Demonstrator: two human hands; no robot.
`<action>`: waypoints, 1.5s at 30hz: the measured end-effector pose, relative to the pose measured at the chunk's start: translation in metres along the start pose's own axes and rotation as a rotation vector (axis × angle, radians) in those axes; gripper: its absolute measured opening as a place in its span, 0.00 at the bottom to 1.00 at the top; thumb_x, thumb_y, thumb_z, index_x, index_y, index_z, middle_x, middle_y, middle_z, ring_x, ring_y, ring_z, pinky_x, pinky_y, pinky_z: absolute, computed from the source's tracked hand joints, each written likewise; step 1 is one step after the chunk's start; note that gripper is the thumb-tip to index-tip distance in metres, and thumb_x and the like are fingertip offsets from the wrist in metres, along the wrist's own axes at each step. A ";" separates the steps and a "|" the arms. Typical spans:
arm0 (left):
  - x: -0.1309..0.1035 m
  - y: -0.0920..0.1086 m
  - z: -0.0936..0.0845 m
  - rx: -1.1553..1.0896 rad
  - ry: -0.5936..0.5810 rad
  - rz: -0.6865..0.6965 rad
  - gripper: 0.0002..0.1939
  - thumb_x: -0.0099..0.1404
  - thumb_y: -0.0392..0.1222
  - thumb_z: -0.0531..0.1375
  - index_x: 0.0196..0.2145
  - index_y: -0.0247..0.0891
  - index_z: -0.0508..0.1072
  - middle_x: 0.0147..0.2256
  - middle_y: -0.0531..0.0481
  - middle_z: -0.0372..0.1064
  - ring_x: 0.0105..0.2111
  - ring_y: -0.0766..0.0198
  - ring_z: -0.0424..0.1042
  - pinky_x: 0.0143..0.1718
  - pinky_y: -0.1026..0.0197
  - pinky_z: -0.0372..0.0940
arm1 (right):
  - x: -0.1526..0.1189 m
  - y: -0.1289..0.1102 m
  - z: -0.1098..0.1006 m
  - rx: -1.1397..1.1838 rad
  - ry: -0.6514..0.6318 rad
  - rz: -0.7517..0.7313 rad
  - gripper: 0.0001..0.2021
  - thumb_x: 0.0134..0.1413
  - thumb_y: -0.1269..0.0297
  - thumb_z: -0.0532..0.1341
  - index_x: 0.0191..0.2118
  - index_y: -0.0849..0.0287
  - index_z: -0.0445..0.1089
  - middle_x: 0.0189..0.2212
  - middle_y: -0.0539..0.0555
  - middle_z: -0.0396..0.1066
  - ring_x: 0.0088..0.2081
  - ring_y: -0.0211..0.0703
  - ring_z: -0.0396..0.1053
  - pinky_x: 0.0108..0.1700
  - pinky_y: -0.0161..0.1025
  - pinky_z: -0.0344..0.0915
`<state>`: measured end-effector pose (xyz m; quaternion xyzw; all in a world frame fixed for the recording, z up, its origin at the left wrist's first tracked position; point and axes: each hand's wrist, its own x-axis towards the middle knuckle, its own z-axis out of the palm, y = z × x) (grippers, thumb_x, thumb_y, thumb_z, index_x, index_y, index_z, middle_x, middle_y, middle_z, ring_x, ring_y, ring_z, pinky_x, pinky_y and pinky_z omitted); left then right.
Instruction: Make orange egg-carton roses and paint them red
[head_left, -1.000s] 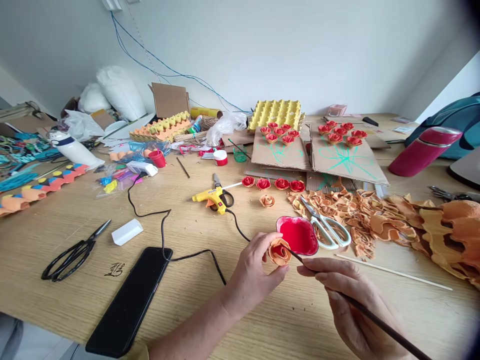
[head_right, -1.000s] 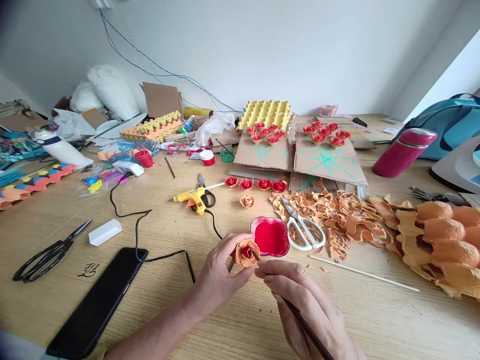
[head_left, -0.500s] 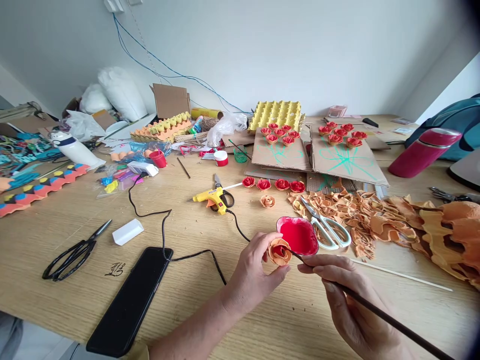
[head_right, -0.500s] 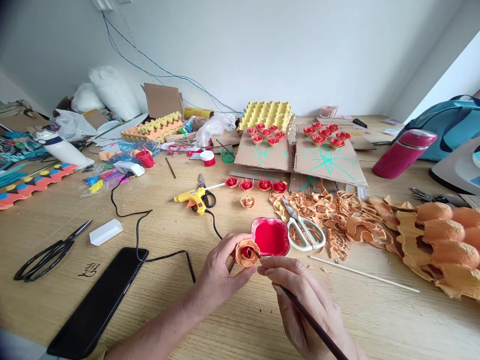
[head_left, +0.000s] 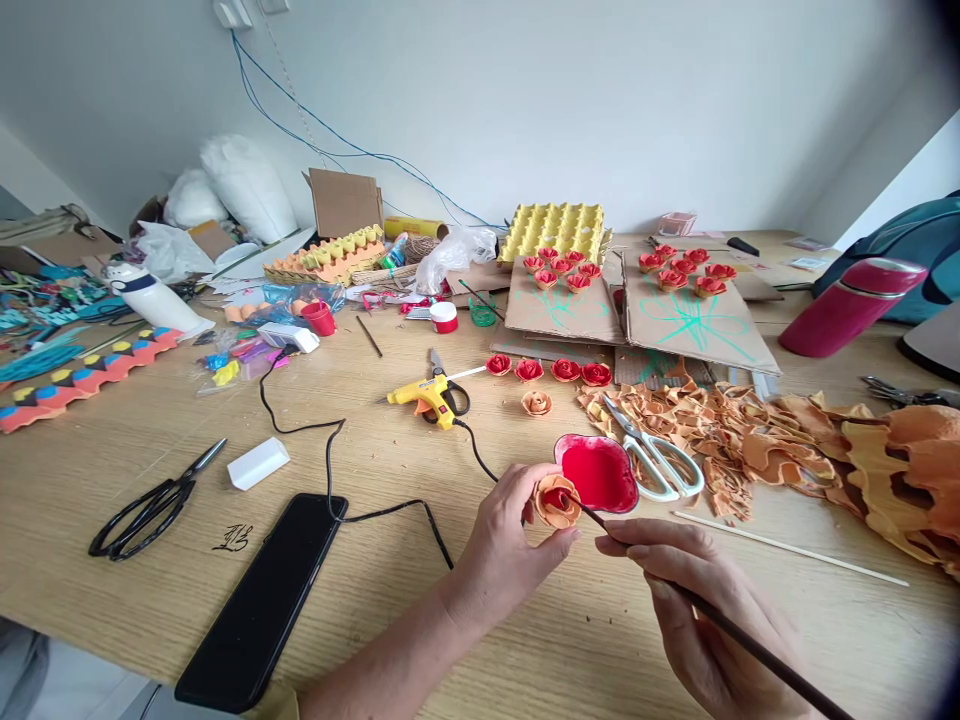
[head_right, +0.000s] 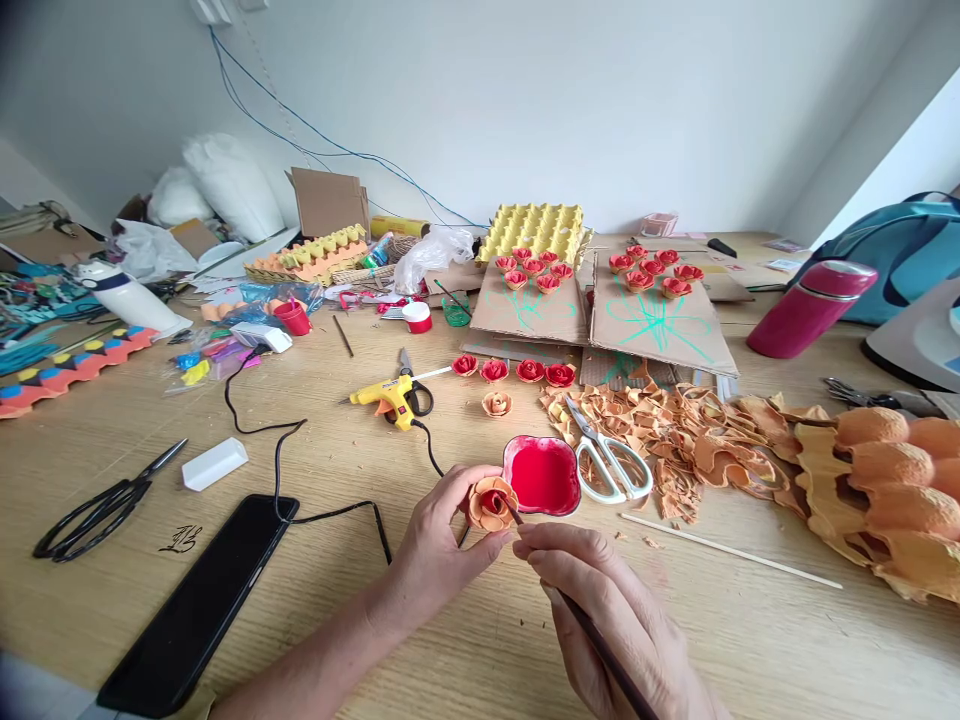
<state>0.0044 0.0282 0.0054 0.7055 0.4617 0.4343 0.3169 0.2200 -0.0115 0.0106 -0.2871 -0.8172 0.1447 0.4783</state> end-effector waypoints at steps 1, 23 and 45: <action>0.000 0.001 0.000 -0.002 -0.002 -0.001 0.24 0.60 0.29 0.66 0.54 0.41 0.73 0.45 0.48 0.76 0.42 0.58 0.76 0.42 0.60 0.70 | 0.001 0.000 0.000 0.000 -0.002 0.005 0.21 0.64 0.84 0.58 0.59 0.63 0.69 0.54 0.63 0.76 0.57 0.44 0.78 0.58 0.35 0.74; 0.000 0.001 0.001 -0.088 0.012 -0.043 0.25 0.59 0.28 0.66 0.54 0.41 0.72 0.47 0.48 0.76 0.45 0.59 0.76 0.47 0.60 0.71 | -0.005 0.001 -0.003 -0.014 0.056 -0.020 0.20 0.65 0.81 0.59 0.59 0.60 0.70 0.54 0.65 0.77 0.52 0.50 0.82 0.50 0.40 0.81; 0.000 0.002 0.001 -0.034 0.066 -0.027 0.24 0.58 0.28 0.65 0.52 0.42 0.73 0.44 0.51 0.78 0.42 0.60 0.77 0.44 0.61 0.71 | 0.006 -0.012 0.002 0.019 -0.029 -0.033 0.17 0.68 0.81 0.57 0.58 0.63 0.69 0.53 0.65 0.78 0.53 0.45 0.81 0.55 0.36 0.77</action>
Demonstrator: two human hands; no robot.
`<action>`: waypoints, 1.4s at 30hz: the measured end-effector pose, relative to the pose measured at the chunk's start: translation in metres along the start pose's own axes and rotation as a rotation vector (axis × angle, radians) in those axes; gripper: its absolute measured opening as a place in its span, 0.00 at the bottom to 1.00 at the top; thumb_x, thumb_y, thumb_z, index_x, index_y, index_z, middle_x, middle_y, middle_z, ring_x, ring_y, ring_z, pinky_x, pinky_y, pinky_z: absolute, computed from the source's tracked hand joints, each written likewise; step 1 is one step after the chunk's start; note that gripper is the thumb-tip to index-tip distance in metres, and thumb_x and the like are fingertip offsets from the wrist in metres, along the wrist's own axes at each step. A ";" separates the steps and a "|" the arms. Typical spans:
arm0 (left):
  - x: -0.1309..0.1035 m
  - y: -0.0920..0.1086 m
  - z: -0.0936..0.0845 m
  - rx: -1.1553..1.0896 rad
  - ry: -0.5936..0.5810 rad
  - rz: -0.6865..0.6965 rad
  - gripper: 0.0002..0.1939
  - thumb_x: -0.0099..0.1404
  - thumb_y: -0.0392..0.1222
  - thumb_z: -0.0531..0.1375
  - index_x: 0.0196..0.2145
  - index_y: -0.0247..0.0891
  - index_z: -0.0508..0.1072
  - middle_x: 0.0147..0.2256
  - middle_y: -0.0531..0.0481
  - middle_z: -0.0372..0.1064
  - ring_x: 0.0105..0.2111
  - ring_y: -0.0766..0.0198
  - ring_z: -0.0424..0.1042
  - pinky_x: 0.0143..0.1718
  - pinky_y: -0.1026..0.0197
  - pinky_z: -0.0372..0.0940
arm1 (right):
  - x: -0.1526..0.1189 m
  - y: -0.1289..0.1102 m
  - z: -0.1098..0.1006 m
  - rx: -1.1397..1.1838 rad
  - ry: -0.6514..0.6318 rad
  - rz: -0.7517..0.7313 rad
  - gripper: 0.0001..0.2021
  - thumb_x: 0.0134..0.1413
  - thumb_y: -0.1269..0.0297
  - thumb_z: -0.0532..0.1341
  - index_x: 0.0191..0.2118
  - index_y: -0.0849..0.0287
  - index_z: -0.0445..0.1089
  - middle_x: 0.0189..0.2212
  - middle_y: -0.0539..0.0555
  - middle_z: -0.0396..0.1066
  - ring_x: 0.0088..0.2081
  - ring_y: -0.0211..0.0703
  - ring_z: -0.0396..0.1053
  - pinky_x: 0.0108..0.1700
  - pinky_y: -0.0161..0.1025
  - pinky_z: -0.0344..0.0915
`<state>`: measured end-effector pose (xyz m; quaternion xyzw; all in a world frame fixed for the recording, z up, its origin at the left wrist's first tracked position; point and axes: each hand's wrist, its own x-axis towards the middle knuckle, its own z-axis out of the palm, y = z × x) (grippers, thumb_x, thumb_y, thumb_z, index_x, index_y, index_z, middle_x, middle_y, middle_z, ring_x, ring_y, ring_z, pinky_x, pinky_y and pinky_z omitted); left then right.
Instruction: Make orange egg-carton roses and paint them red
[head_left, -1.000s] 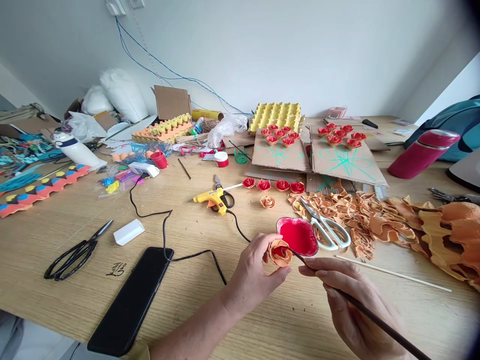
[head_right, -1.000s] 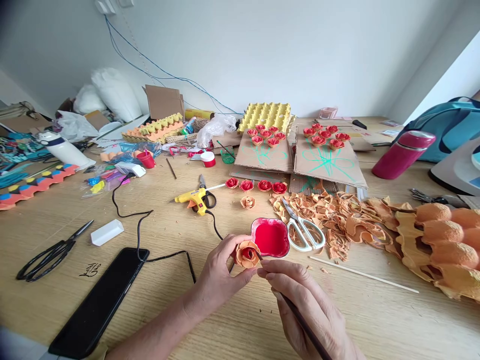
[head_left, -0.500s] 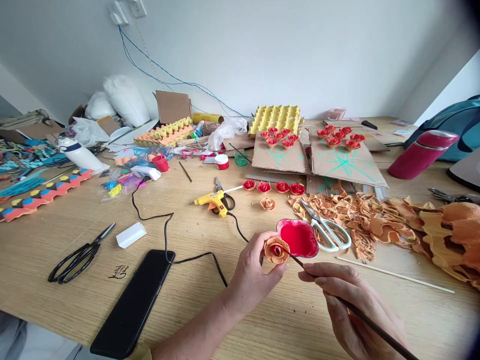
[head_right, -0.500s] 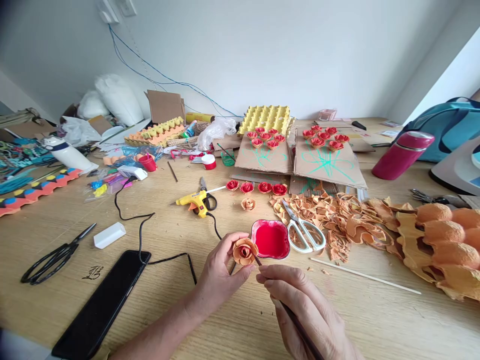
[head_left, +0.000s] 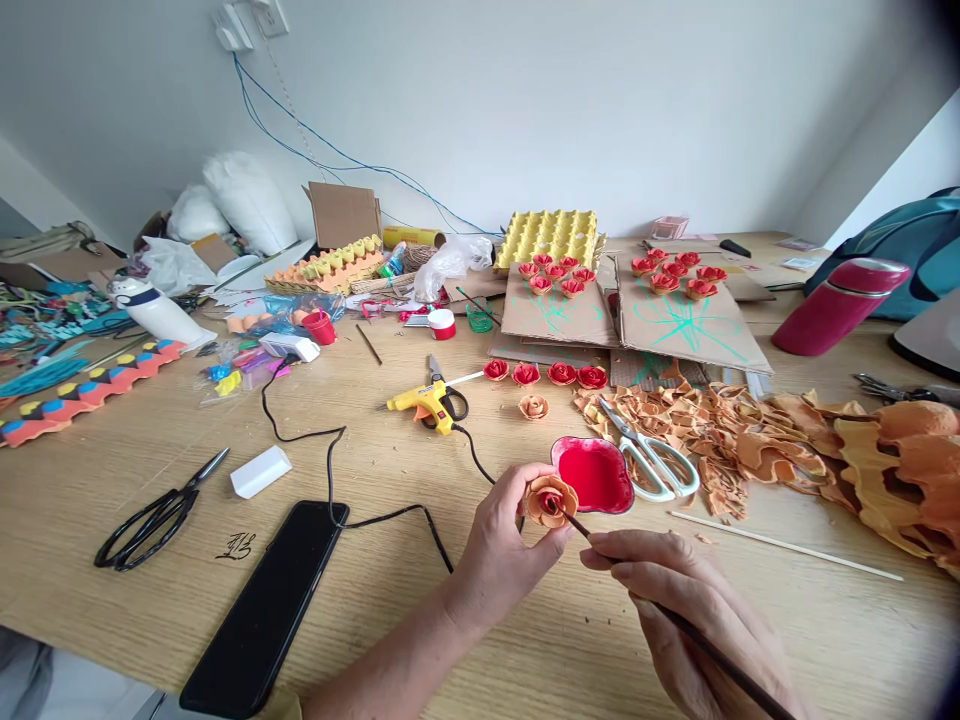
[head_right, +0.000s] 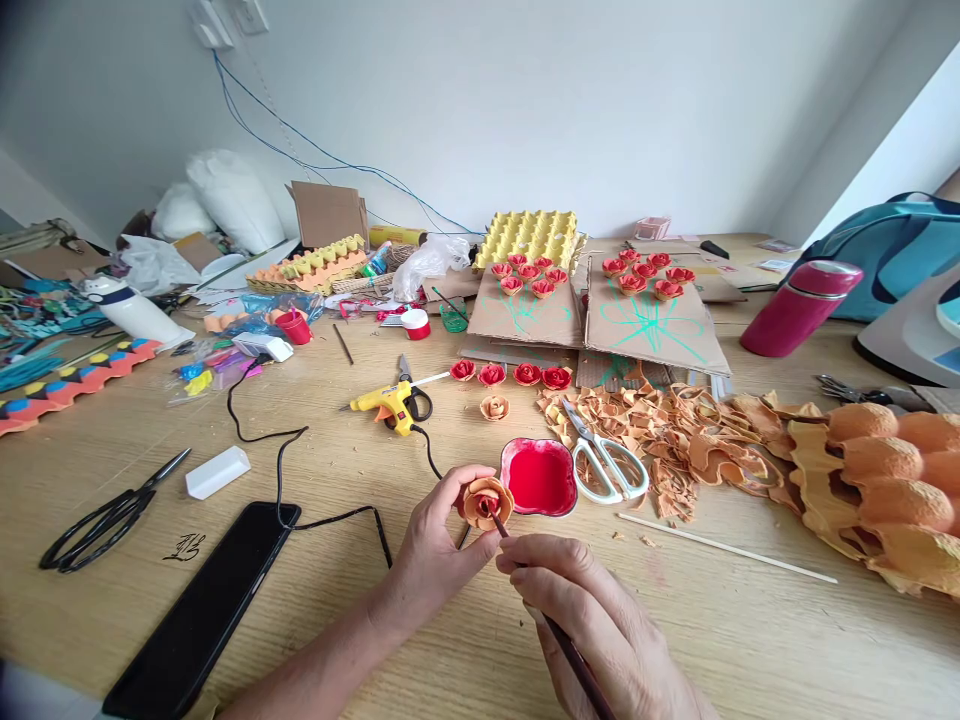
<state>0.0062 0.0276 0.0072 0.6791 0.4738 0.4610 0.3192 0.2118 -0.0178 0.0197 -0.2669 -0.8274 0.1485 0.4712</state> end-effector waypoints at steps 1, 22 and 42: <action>0.000 0.000 0.000 0.002 0.004 0.001 0.24 0.58 0.28 0.65 0.51 0.42 0.73 0.44 0.51 0.78 0.42 0.60 0.77 0.44 0.61 0.71 | 0.000 0.000 0.000 -0.003 -0.003 0.008 0.16 0.68 0.79 0.58 0.58 0.62 0.69 0.53 0.65 0.79 0.53 0.46 0.82 0.54 0.36 0.78; 0.000 0.002 -0.001 -0.020 -0.005 0.010 0.23 0.59 0.27 0.65 0.50 0.42 0.73 0.44 0.52 0.78 0.42 0.62 0.77 0.45 0.62 0.70 | -0.001 0.003 0.001 -0.009 0.016 0.030 0.16 0.69 0.78 0.57 0.59 0.61 0.69 0.52 0.65 0.79 0.52 0.47 0.82 0.51 0.37 0.79; 0.002 -0.005 -0.002 0.015 0.073 0.055 0.22 0.62 0.29 0.66 0.53 0.42 0.72 0.46 0.48 0.78 0.44 0.60 0.78 0.48 0.60 0.72 | 0.005 0.021 -0.009 -0.142 0.119 0.182 0.15 0.71 0.79 0.56 0.55 0.57 0.70 0.48 0.57 0.76 0.54 0.42 0.75 0.57 0.38 0.71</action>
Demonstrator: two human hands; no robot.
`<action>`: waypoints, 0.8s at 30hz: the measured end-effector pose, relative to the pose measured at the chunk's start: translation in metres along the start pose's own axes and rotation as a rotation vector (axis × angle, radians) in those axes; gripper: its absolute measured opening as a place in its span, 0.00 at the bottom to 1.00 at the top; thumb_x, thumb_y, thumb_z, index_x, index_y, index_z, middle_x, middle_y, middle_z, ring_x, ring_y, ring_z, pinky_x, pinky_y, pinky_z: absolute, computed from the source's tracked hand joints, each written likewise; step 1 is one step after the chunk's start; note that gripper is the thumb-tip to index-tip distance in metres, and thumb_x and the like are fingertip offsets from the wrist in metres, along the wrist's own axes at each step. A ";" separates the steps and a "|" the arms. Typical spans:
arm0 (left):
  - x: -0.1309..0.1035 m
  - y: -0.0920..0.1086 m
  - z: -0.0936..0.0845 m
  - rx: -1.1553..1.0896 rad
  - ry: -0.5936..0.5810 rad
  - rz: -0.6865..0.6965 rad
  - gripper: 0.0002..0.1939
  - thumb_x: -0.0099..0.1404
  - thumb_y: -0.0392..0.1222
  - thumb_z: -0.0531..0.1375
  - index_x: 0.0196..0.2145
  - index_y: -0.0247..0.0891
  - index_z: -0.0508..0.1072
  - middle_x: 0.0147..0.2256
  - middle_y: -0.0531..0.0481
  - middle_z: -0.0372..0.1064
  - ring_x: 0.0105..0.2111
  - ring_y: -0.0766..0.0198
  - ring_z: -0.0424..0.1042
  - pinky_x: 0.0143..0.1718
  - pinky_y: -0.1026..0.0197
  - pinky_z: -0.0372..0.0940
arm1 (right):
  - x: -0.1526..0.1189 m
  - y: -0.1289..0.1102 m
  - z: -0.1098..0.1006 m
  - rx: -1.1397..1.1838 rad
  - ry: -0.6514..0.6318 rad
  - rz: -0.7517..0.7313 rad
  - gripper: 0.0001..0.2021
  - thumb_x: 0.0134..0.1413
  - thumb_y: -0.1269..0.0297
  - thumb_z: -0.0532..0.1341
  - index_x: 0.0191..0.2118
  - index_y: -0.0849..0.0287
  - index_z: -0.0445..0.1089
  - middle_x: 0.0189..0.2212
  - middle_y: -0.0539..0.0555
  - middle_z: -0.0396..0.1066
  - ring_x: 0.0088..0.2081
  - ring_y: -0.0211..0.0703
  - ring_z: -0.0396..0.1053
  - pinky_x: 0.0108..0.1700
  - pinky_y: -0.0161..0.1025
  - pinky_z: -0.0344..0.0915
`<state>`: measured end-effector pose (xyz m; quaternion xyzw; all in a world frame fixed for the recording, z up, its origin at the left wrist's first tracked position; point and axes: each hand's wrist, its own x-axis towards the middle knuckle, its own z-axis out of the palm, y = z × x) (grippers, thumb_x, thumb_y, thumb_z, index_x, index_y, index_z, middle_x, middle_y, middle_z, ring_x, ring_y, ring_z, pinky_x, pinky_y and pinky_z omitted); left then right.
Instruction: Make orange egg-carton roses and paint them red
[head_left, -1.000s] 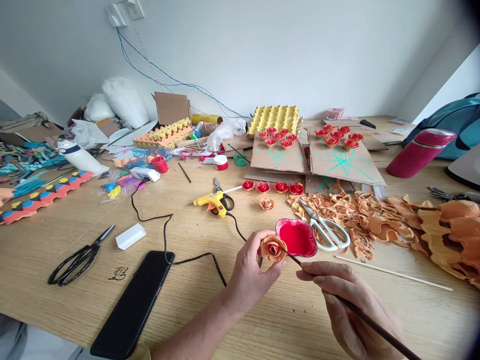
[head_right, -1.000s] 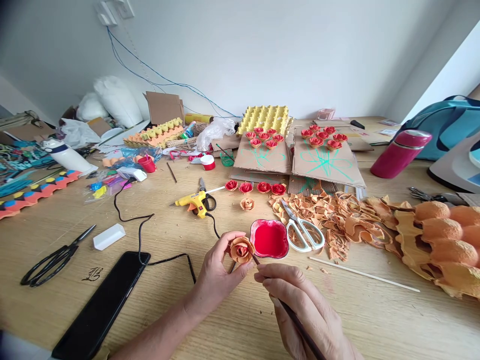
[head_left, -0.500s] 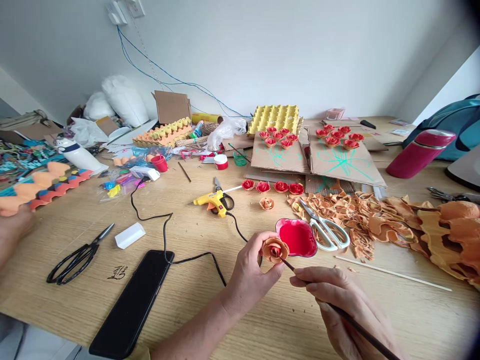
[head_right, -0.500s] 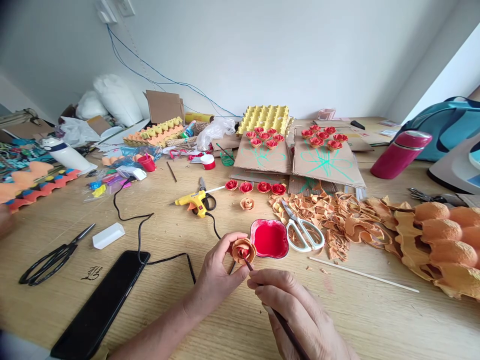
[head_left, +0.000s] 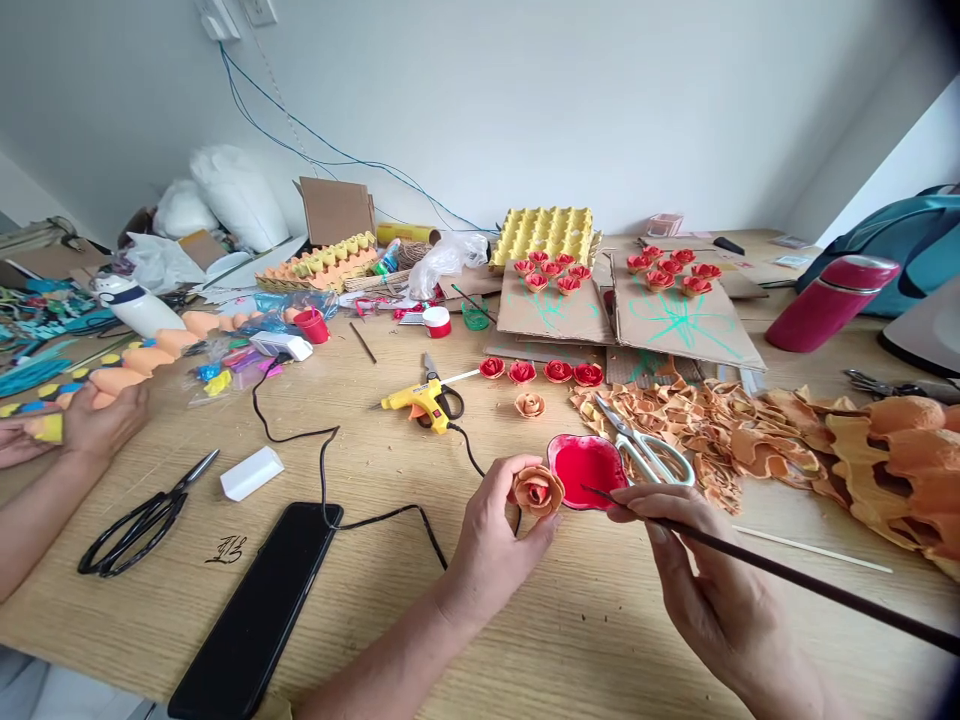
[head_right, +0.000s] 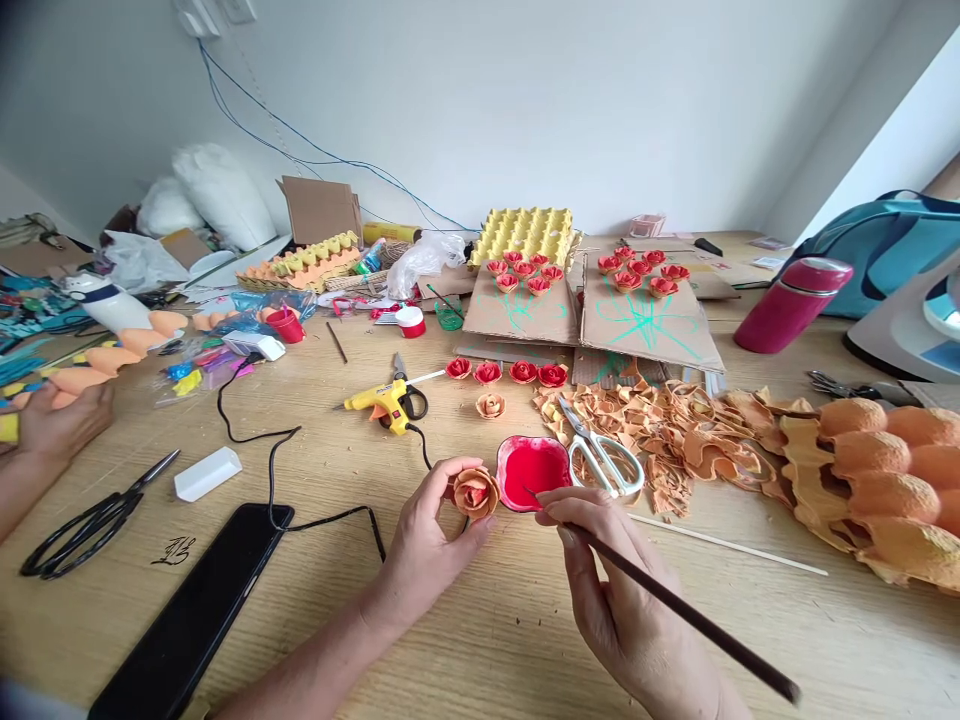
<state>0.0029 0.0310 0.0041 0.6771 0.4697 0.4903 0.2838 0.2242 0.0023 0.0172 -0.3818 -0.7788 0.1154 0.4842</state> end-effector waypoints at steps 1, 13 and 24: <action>0.000 -0.001 0.000 0.005 0.007 0.003 0.22 0.62 0.29 0.66 0.53 0.42 0.71 0.46 0.48 0.78 0.43 0.60 0.78 0.47 0.60 0.73 | 0.001 0.000 0.000 -0.018 -0.020 0.004 0.14 0.71 0.78 0.56 0.55 0.57 0.70 0.47 0.57 0.76 0.53 0.42 0.75 0.56 0.38 0.71; 0.000 -0.007 0.000 0.037 0.010 0.016 0.27 0.61 0.26 0.67 0.55 0.42 0.70 0.46 0.48 0.77 0.44 0.59 0.78 0.49 0.58 0.74 | 0.012 0.000 0.001 -0.136 -0.084 -0.044 0.15 0.72 0.79 0.53 0.55 0.57 0.68 0.40 0.55 0.75 0.42 0.39 0.77 0.43 0.32 0.74; 0.002 -0.005 -0.002 0.047 0.036 0.000 0.25 0.61 0.25 0.66 0.54 0.42 0.71 0.46 0.48 0.77 0.43 0.60 0.78 0.47 0.60 0.74 | 0.011 0.000 0.000 -0.144 -0.037 0.036 0.13 0.74 0.75 0.53 0.54 0.55 0.70 0.38 0.52 0.76 0.39 0.36 0.77 0.43 0.31 0.72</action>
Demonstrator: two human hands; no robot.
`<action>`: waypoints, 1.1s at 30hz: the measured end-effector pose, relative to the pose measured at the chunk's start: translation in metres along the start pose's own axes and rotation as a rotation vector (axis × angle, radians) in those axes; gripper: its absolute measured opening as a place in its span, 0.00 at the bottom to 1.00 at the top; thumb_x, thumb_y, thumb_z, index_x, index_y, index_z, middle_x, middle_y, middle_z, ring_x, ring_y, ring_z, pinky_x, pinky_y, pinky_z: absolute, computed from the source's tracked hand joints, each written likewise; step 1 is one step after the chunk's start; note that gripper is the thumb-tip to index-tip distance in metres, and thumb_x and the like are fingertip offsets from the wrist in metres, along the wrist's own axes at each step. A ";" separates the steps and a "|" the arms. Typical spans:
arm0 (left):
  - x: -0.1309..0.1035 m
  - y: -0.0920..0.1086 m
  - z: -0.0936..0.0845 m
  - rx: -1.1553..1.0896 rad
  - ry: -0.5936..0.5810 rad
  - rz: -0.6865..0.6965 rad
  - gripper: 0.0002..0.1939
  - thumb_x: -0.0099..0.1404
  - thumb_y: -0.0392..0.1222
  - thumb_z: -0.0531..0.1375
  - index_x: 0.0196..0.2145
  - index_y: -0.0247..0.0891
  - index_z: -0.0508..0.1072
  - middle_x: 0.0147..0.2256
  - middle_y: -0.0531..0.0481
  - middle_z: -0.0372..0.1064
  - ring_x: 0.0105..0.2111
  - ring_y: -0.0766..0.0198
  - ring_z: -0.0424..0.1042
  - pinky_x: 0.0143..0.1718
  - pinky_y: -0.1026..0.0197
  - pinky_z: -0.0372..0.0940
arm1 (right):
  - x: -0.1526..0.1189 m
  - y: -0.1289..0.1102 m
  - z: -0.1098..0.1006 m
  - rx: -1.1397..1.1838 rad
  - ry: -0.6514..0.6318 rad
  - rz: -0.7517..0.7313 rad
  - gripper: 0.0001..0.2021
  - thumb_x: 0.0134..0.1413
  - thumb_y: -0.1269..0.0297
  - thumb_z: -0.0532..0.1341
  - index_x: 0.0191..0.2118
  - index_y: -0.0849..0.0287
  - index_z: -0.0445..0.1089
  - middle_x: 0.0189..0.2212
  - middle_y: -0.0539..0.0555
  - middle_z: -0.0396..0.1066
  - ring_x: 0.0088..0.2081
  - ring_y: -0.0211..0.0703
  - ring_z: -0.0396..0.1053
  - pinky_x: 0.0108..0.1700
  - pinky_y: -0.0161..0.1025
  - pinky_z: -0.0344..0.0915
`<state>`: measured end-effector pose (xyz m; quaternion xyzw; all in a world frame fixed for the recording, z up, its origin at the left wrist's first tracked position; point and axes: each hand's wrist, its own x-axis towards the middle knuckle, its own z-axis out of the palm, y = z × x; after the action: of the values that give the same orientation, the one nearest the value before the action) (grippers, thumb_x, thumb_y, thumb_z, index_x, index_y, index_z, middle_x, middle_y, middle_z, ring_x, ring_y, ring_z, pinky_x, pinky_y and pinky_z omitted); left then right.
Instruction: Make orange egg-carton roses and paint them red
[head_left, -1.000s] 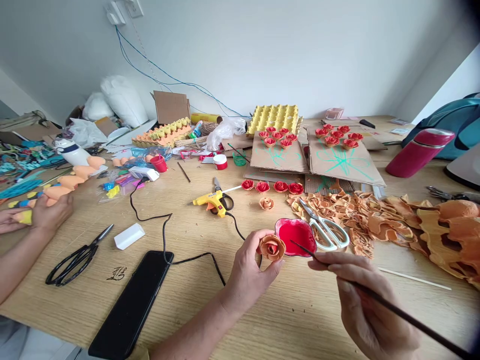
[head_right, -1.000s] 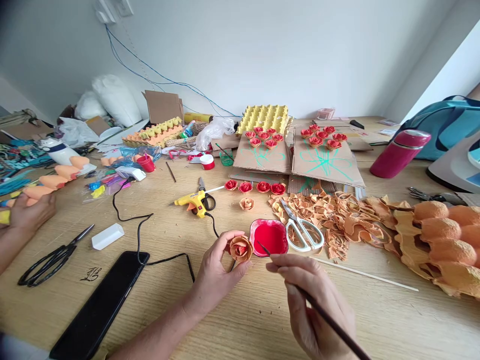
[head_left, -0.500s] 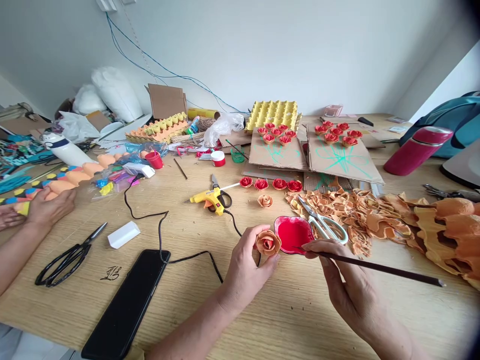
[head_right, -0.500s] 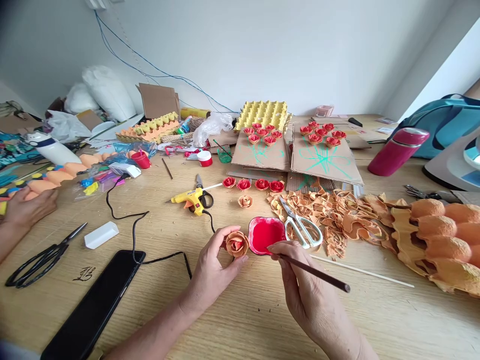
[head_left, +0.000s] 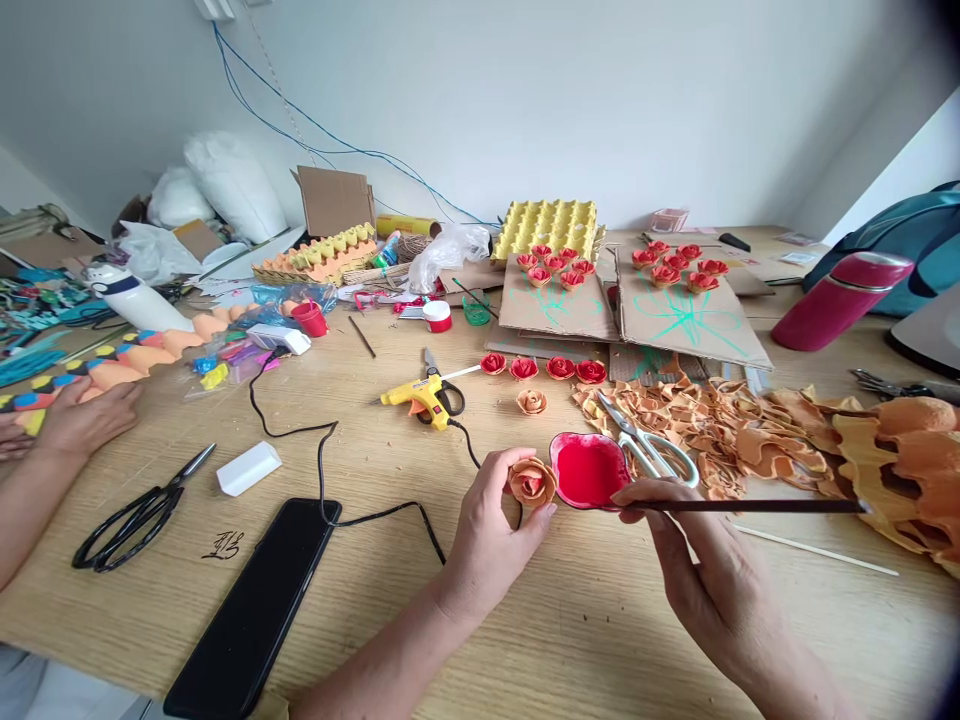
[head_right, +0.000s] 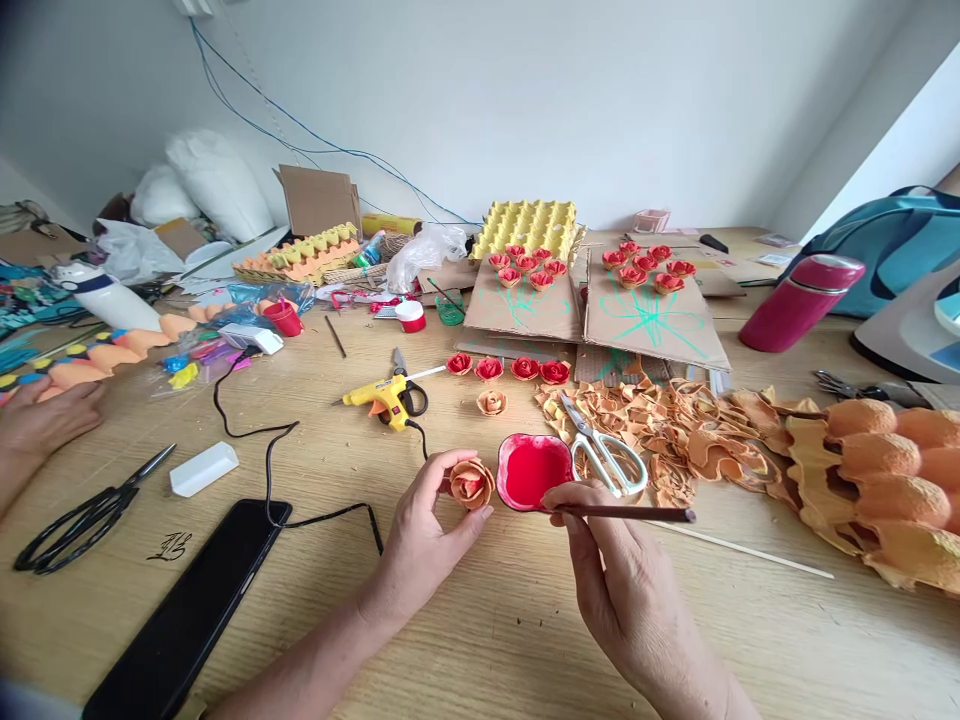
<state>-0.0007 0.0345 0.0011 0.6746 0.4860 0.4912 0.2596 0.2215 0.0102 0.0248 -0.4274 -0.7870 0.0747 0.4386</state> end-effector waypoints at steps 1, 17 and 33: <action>0.000 0.000 0.000 -0.001 -0.002 -0.002 0.26 0.61 0.25 0.66 0.54 0.42 0.71 0.46 0.48 0.77 0.43 0.60 0.78 0.47 0.60 0.74 | -0.001 0.000 0.000 0.006 0.010 0.021 0.13 0.74 0.74 0.53 0.54 0.54 0.71 0.38 0.52 0.76 0.39 0.36 0.77 0.43 0.31 0.72; -0.003 0.003 0.003 -0.045 -0.041 -0.008 0.24 0.60 0.27 0.67 0.53 0.42 0.72 0.46 0.48 0.78 0.43 0.59 0.78 0.44 0.60 0.74 | -0.013 -0.019 0.005 0.360 0.113 -0.002 0.13 0.73 0.75 0.54 0.53 0.53 0.72 0.46 0.57 0.80 0.48 0.46 0.82 0.50 0.42 0.79; -0.005 0.001 0.005 -0.034 -0.054 0.126 0.27 0.62 0.25 0.65 0.56 0.44 0.69 0.47 0.48 0.74 0.46 0.58 0.76 0.49 0.57 0.73 | -0.023 -0.008 0.006 0.271 -0.082 -0.155 0.21 0.68 0.81 0.55 0.61 0.60 0.67 0.55 0.63 0.76 0.59 0.45 0.77 0.58 0.37 0.75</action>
<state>0.0045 0.0296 -0.0020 0.7124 0.4270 0.4964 0.2525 0.2180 -0.0107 0.0105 -0.2990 -0.8174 0.1636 0.4644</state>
